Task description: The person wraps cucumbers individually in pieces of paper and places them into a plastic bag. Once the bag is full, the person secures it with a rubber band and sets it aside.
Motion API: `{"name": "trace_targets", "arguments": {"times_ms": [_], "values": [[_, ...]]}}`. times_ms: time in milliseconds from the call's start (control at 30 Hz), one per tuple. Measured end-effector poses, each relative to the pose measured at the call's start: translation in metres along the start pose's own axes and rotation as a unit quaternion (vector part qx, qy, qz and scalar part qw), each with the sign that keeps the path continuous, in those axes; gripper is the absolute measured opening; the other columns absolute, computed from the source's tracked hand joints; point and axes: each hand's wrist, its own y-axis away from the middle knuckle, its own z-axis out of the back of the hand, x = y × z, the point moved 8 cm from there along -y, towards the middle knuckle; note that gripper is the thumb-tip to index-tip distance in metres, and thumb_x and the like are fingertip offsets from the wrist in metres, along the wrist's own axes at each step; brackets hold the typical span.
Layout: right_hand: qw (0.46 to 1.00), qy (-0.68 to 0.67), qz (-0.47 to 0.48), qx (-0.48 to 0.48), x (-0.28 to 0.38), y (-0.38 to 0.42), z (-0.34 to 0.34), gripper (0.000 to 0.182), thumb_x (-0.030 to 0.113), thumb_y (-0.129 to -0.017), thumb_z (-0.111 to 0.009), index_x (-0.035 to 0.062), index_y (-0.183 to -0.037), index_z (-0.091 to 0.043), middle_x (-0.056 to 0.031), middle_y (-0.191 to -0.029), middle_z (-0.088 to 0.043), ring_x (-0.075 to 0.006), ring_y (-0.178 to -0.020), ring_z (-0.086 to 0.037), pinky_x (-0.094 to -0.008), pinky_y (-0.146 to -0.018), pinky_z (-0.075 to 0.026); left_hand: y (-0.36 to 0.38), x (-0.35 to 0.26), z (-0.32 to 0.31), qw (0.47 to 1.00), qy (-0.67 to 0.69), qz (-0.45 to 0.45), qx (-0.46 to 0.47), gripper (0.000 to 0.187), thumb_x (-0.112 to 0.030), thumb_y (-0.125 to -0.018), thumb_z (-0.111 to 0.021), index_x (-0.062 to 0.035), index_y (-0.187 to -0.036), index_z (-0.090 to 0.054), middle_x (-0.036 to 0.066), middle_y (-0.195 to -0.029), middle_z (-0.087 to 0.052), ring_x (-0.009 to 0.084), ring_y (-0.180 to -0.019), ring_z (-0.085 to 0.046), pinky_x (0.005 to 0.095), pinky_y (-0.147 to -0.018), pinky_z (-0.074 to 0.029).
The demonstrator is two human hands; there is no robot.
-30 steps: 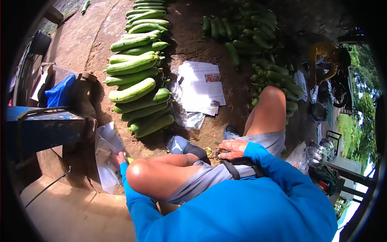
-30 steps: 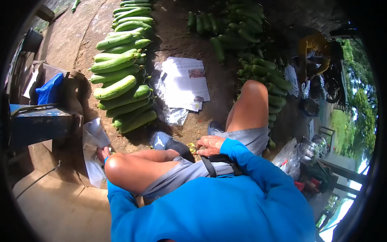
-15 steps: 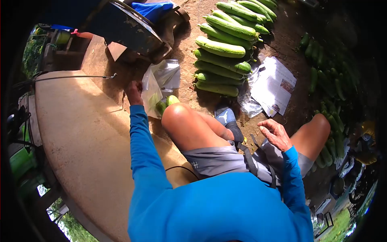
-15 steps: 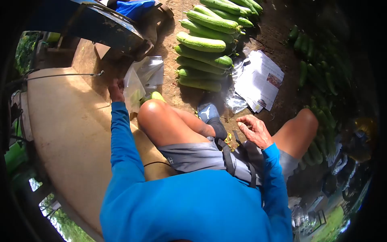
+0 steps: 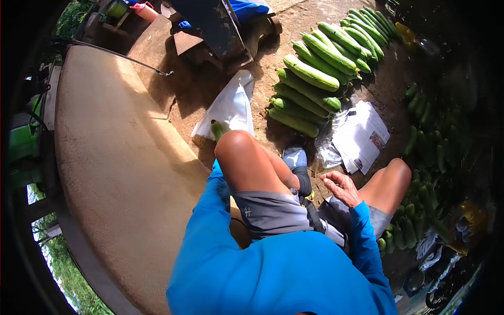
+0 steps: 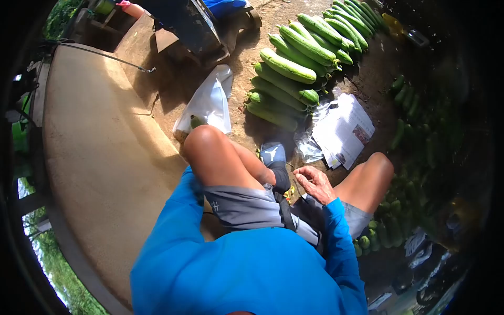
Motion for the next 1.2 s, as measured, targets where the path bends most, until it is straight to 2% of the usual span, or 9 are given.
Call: {"name": "trace_targets", "arguments": {"times_ms": [200, 333, 400, 533, 700, 867, 967, 1067, 1200], "values": [[0.995, -0.081, -0.055, -0.027, -0.050, 0.017, 0.011, 0.024, 0.022, -0.095, -0.062, 0.0007, -0.106, -0.066, 0.0003, -0.078, -0.061, -0.0080, -0.070, -0.053, -0.0259, -0.062, -0.044, -0.032, -0.031, 0.057, 0.978, -0.004, -0.057, -0.200, 0.067, -0.044, -0.087, -0.062, -0.0037, -0.137, -0.044, 0.021, -0.127, -0.052, 0.0407, -0.118, -0.047, 0.0536, -0.100, -0.038], [0.997, -0.049, -0.047, -0.043, -0.057, 0.011, 0.017, 0.026, 0.024, -0.094, -0.062, 0.0012, -0.105, -0.067, -0.0034, -0.082, -0.064, -0.0107, -0.073, -0.057, -0.0283, -0.066, -0.047, -0.072, -0.039, -0.014, 0.996, -0.046, -0.062, -0.038, 0.070, -0.042, -0.087, -0.063, -0.0049, -0.141, -0.039, 0.020, -0.136, -0.046, 0.0402, -0.127, -0.043, 0.0525, -0.105, -0.037], [0.996, -0.004, -0.049, -0.070, -0.054, 0.015, 0.023, 0.026, 0.025, -0.093, -0.062, 0.0017, -0.106, -0.067, -0.0061, -0.085, -0.066, -0.0134, -0.075, -0.060, -0.0302, -0.067, -0.048, -0.054, -0.050, -0.053, 0.930, -0.204, -0.195, -0.236, 0.058, -0.039, -0.088, -0.063, -0.0051, -0.133, -0.048, 0.017, -0.129, -0.053, 0.0378, -0.117, -0.052, 0.0490, -0.101, -0.042], [0.994, 0.023, -0.057, -0.087, -0.047, 0.022, 0.028, 0.031, 0.028, -0.092, -0.062, 0.0012, -0.106, -0.068, -0.0129, -0.093, -0.068, -0.0208, -0.080, -0.065, -0.0341, -0.071, -0.051, -0.048, -0.055, -0.081, 0.977, -0.116, -0.110, -0.138, 0.049, -0.036, -0.087, -0.062, -0.0047, -0.123, -0.050, 0.016, -0.118, -0.053, 0.0352, -0.108, -0.052, 0.0475, -0.093, -0.043], [0.994, 0.011, -0.060, -0.089, -0.058, 0.021, 0.024, 0.035, 0.032, -0.089, -0.061, 0.0013, -0.106, -0.068, -0.0160, -0.095, -0.068, -0.0260, -0.086, -0.066, -0.0372, -0.073, -0.052, -0.054, -0.029, -0.045, 0.986, -0.079, 0.007, -0.145, 0.039, -0.032, -0.085, -0.062, -0.0042, -0.110, -0.051, 0.015, -0.105, -0.054, 0.0319, -0.096, -0.053, 0.0456, -0.084, -0.043], [0.996, 0.065, -0.034, -0.054, -0.061, 0.013, 0.016, 0.032, 0.029, -0.089, -0.062, 0.0026, -0.106, -0.068, -0.0148, -0.097, -0.066, -0.0253, -0.086, -0.066, -0.0359, -0.074, -0.052, 0.042, -0.045, -0.153, 0.994, -0.009, -0.058, 0.096, 0.030, -0.029, -0.083, -0.061, -0.0037, -0.097, -0.053, 0.013, -0.091, -0.054, 0.0286, -0.083, -0.054, 0.0437, -0.075, -0.043], [0.996, 0.057, -0.018, -0.063, -0.067, 0.013, 0.015, 0.029, 0.028, -0.090, -0.063, 0.0036, -0.106, -0.068, -0.0139, -0.097, -0.065, -0.0247, -0.085, -0.066, -0.0361, -0.074, -0.052, 0.086, -0.062, -0.190, 0.985, 0.022, -0.064, 0.158, 0.025, -0.026, -0.082, -0.061, -0.0033, -0.090, -0.054, 0.013, -0.083, -0.054, 0.0266, -0.076, -0.054, 0.0425, -0.069, -0.043], [0.995, 0.094, -0.014, -0.036, -0.061, 0.013, 0.011, 0.026, 0.023, -0.093, -0.062, 0.0024, -0.108, -0.067, -0.0114, -0.098, -0.065, -0.0212, -0.085, -0.066, -0.0340, -0.075, -0.053, 0.044, -0.026, -0.160, 0.995, 0.066, -0.004, 0.076, 0.022, -0.024, -0.081, -0.061, -0.0030, -0.082, -0.055, 0.012, -0.075, -0.054, 0.0247, -0.069, -0.055, 0.0414, -0.064, -0.044], [0.996, 0.082, 0.005, -0.026, -0.057, 0.013, 0.014, 0.027, 0.025, -0.092, -0.062, 0.0018, -0.106, -0.066, -0.0134, -0.098, -0.065, -0.0242, -0.086, -0.066, -0.0354, -0.074, -0.053, -0.043, 0.036, -0.043, 0.970, 0.179, 0.054, -0.156, 0.020, -0.021, -0.080, -0.060, -0.0026, -0.072, -0.056, 0.011, -0.064, -0.055, 0.0220, -0.059, -0.055, 0.0399, -0.056, -0.044]]}}
